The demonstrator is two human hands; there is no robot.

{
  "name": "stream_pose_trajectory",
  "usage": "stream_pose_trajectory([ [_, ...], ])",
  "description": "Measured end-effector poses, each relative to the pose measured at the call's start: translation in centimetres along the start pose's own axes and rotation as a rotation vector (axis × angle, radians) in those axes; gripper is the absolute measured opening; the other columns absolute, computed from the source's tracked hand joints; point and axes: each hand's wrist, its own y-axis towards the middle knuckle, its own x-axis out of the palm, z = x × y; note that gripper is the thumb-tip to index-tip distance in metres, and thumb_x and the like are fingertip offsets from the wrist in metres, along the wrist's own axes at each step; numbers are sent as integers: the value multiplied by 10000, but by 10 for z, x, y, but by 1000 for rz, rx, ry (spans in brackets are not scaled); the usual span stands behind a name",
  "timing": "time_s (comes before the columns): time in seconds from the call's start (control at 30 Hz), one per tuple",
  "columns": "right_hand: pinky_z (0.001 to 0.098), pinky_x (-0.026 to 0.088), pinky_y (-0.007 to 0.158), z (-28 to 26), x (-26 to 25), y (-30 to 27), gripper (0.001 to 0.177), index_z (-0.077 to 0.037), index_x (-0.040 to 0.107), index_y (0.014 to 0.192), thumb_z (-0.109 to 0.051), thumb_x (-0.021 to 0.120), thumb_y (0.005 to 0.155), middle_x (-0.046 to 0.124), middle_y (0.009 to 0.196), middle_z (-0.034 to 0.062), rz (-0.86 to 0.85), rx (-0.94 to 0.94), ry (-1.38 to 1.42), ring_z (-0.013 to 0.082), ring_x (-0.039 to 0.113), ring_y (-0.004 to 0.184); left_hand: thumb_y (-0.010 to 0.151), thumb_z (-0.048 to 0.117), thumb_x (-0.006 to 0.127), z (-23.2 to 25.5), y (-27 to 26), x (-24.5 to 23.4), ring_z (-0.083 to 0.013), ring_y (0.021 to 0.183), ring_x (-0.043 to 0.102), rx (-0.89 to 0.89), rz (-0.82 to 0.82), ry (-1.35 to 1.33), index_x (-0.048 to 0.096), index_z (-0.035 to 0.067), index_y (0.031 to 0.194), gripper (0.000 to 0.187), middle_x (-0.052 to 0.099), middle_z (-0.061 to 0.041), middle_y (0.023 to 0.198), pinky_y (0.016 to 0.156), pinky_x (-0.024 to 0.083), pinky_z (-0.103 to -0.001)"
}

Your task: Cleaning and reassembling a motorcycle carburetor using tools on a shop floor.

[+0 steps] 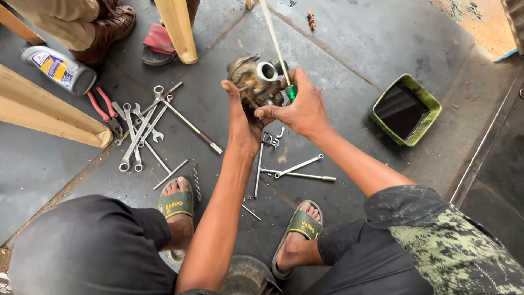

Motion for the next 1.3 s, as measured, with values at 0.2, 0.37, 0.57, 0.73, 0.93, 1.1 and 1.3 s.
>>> stream_pose_trajectory([
  [0.2, 349, 568, 815, 21, 9, 7, 939, -18, 551, 1182, -624, 979, 607, 687, 1035, 70, 21, -137, 43, 174, 683, 946, 797, 855, 468, 3, -1, 2, -165, 1033, 706, 1, 38, 45, 572, 65, 1357, 974, 703, -64, 1202, 891, 592, -342],
  [0.37, 258, 525, 550, 10, -4, 10, 748, 10, 528, 1190, -391, 910, 687, 645, 906, 85, -126, 174, 550, 108, 607, 667, 873, 793, 528, -6, 13, -15, -289, 1111, 675, 43, 369, 319, 425, -27, 1418, 989, 641, -167, 1223, 865, 585, -434],
  [0.57, 209, 507, 416, -6, 1, 0, 696, 26, 510, 1301, -384, 790, 814, 662, 850, 70, -379, 277, 912, 60, 571, 496, 825, 785, 643, 6, 0, -16, -317, 1259, 619, 24, -166, -280, 490, 18, 1460, 1008, 627, -168, 1353, 1107, 507, -513],
  [0.73, 231, 474, 349, -28, -9, 5, 548, 34, 589, 1217, -409, 689, 910, 669, 806, 56, -303, 325, 608, 79, 589, 462, 787, 717, 726, 8, -2, -14, -321, 1240, 624, 77, -18, -433, 519, 34, 1421, 955, 632, -156, 1322, 1131, 494, -542],
  [0.93, 264, 470, 408, -33, -44, -18, 486, 6, 591, 1346, -282, 653, 960, 623, 738, 67, -220, 69, 253, 101, 576, 508, 696, 642, 796, 19, 14, -41, -317, 1202, 651, 92, 195, -440, 545, 101, 1395, 919, 664, -110, 1293, 1079, 525, -547],
  [1.1, 354, 487, 591, -30, -61, -70, 515, -51, 592, 1403, -193, 726, 927, 645, 794, 69, -223, -381, -154, 147, 593, 655, 758, 591, 825, 33, 22, -71, -320, 1209, 632, 136, 206, -439, 551, 98, 1384, 842, 644, -104, 1302, 1051, 531, -561],
  [1.3, 428, 429, 553, -42, -72, -119, 573, -135, 593, 1427, -159, 717, 868, 532, 685, 110, -377, -138, -209, 229, 499, 554, 710, 613, 784, 57, 17, -76, -306, 1146, 675, 130, 310, -471, 580, 128, 1342, 823, 685, -73, 1250, 978, 561, -532],
])
